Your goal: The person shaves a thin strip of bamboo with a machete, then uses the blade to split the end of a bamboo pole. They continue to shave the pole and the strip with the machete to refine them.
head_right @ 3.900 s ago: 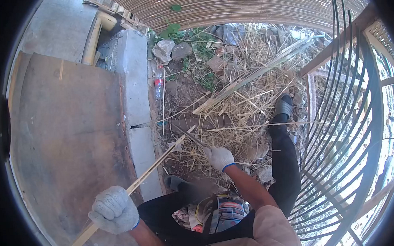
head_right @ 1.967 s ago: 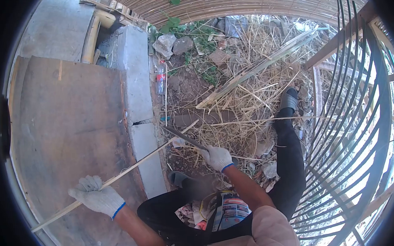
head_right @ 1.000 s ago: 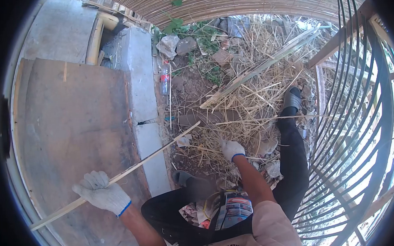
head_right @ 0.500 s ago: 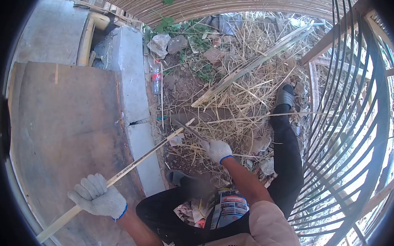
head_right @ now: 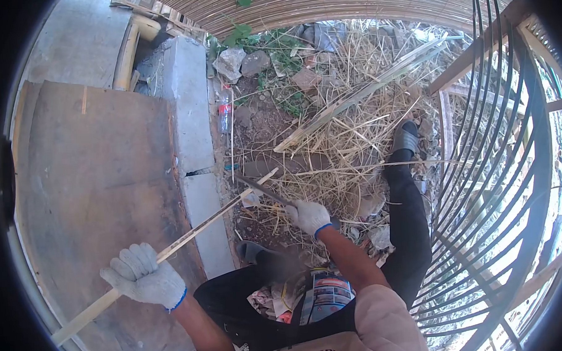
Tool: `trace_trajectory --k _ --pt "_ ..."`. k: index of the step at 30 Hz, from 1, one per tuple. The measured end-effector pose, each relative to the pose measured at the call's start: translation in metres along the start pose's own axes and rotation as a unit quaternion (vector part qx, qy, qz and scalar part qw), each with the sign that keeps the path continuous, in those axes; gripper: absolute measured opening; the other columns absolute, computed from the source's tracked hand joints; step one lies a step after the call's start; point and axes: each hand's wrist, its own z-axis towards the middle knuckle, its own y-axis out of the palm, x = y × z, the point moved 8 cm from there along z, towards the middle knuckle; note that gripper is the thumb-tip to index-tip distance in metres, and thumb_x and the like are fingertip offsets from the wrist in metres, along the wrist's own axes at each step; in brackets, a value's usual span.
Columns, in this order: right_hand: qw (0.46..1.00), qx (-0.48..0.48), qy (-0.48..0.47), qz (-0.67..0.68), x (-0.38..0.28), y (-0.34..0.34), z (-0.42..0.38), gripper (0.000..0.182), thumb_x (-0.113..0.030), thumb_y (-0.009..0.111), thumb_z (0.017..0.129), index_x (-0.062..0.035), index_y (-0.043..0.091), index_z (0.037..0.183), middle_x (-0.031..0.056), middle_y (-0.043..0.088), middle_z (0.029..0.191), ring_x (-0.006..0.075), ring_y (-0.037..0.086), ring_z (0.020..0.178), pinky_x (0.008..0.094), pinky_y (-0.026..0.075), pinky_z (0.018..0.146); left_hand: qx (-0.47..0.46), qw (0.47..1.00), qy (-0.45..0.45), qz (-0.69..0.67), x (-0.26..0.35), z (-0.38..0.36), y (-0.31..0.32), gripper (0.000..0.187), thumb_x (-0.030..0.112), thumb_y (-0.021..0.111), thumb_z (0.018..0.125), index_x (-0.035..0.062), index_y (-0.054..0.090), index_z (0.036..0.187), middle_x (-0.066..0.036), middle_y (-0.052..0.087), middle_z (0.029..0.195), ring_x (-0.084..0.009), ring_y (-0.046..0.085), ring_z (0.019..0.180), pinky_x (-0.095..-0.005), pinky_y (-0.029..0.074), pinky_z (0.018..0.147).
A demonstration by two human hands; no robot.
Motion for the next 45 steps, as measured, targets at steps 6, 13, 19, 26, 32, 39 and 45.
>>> trace_trajectory --k 6,13,19,26,32,39,45 --pt "0.986 -0.033 0.161 -0.035 0.06 0.021 0.036 0.073 -0.055 0.026 0.11 -0.0047 0.078 0.116 0.0296 0.073 0.115 0.0464 0.071 0.11 0.0548 0.053 0.101 -0.019 1.0 -0.006 -0.022 -0.001 -0.012 0.006 0.059 0.041 0.04 0.116 0.0204 0.024 0.063 0.004 0.017 0.058 -0.0114 0.014 0.051 -0.0315 0.016 0.048" --pt "0.999 0.002 0.05 -0.002 0.012 0.015 -0.014 0.068 -0.054 0.029 0.11 -0.0036 0.075 0.109 0.0276 0.074 0.113 0.0477 0.071 0.103 0.0569 0.054 0.096 -0.066 0.997 -0.022 -0.03 -0.002 -0.028 -0.003 0.058 0.044 0.04 0.115 0.0196 0.026 0.064 0.003 0.02 0.059 -0.0124 0.02 0.051 -0.033 0.021 0.051" --pt "0.994 0.07 0.025 0.076 0.006 0.013 -0.063 0.08 -0.066 0.029 0.108 -0.0008 0.076 0.111 0.0249 0.076 0.104 0.0479 0.072 0.098 0.0534 0.054 0.093 0.002 0.999 -0.035 0.018 0.011 -0.057 -0.046 0.056 0.044 0.041 0.115 0.0194 0.026 0.067 0.004 0.024 0.065 -0.0122 0.027 0.06 -0.0343 0.025 0.057" --pt "0.957 0.009 0.114 0.265 -0.019 -0.024 -0.12 0.077 -0.073 0.051 0.1 -0.0002 0.076 0.101 0.0087 0.066 0.078 0.0202 0.063 0.076 0.0386 0.051 0.076 0.012 0.989 0.002 -0.146 0.113 -0.1 -0.121 0.056 0.048 0.045 0.113 0.0194 0.027 0.068 0.004 0.021 0.067 -0.0118 0.024 0.061 -0.032 0.021 0.056" --pt "0.914 0.137 0.062 0.377 -0.063 -0.041 -0.138 0.07 -0.073 0.058 0.097 -0.0042 0.073 0.096 0.0015 0.058 0.072 0.014 0.055 0.068 0.035 0.045 0.064 0.035 0.991 0.017 -0.126 0.178 -0.161 -0.155 0.051 0.05 0.04 0.114 0.018 0.033 0.075 0.002 0.031 0.073 -0.0126 0.029 0.065 -0.0309 0.028 0.062" --pt "0.889 0.116 0.023 0.441 -0.137 -0.064 -0.195 0.052 -0.059 0.068 0.098 -0.0074 0.069 0.089 -0.0017 0.056 0.072 0.0103 0.05 0.066 0.0339 0.041 0.06 0.076 0.98 -0.07 -0.17 0.191 -0.234 -0.212 0.051 0.061 0.045 0.109 0.0138 0.065 0.104 -0.013 0.068 0.113 -0.0297 0.061 0.115 -0.0474 0.048 0.107" --pt "0.865 0.123 -0.02 0.486 -0.17 -0.082 -0.208 0.033 -0.04 0.07 0.101 -0.0142 0.061 0.083 -0.0015 0.058 0.068 0.0117 0.056 0.054 0.0295 0.042 0.05 0.204 0.902 -0.354 -0.139 0.171 -0.321 -0.295 0.068 0.068 0.046 0.105 0.0051 0.068 0.115 -0.016 0.07 0.117 -0.0343 0.06 0.123 -0.0509 0.047 0.111"
